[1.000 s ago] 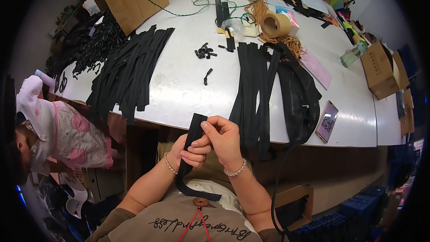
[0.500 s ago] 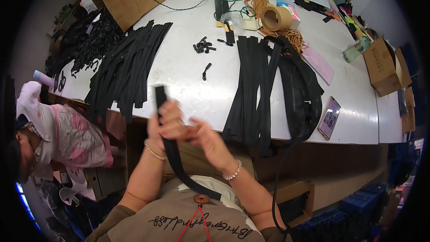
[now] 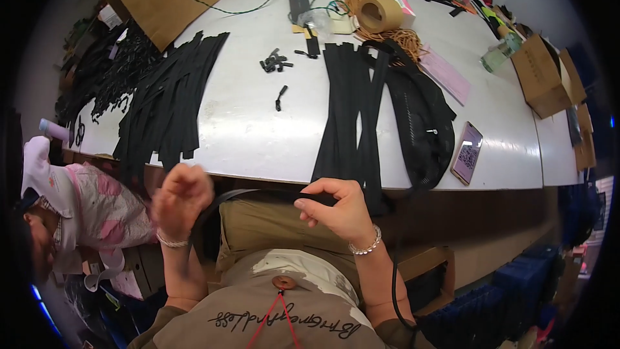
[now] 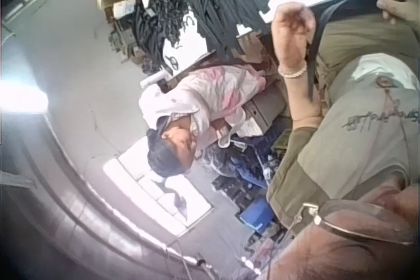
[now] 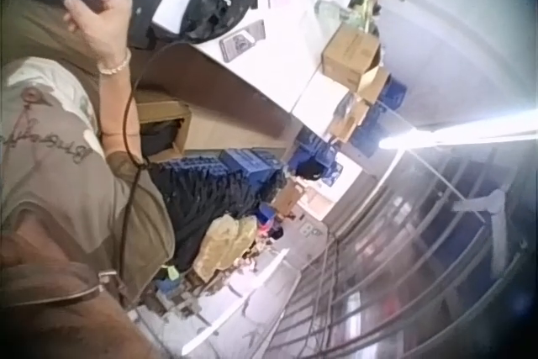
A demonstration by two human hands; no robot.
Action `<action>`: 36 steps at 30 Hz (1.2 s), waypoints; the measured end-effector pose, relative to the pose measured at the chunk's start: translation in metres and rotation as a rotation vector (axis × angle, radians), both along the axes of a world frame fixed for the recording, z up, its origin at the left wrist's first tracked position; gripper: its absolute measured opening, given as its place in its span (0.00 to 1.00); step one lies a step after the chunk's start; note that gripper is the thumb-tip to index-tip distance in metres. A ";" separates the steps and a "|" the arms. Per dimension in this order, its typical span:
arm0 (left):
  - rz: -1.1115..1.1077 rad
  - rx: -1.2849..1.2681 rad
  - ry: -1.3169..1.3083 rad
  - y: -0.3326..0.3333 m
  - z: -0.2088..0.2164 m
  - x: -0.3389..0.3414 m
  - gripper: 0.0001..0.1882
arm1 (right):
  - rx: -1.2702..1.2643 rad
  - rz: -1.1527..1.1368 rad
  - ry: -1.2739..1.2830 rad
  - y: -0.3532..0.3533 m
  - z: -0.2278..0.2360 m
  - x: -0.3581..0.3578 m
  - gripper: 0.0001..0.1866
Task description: Manually attaching plastic buckle components to black webbing straps at a manufacturing workbench.
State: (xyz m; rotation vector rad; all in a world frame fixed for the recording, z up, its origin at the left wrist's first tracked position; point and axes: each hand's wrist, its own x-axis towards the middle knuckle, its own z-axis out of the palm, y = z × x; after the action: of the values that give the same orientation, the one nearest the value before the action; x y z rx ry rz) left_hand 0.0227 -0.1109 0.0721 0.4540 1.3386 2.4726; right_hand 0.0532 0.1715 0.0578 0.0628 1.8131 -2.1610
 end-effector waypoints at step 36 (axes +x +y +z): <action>-0.014 -0.487 -0.244 0.076 -0.012 0.017 0.09 | 0.245 0.158 0.301 -0.019 -0.001 0.007 0.12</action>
State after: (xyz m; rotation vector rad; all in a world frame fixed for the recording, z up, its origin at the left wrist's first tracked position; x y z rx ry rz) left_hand 0.0401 -0.0349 0.0604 0.0453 1.7395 2.0063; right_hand 0.0598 0.1526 0.0566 -0.3559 2.1592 -1.9116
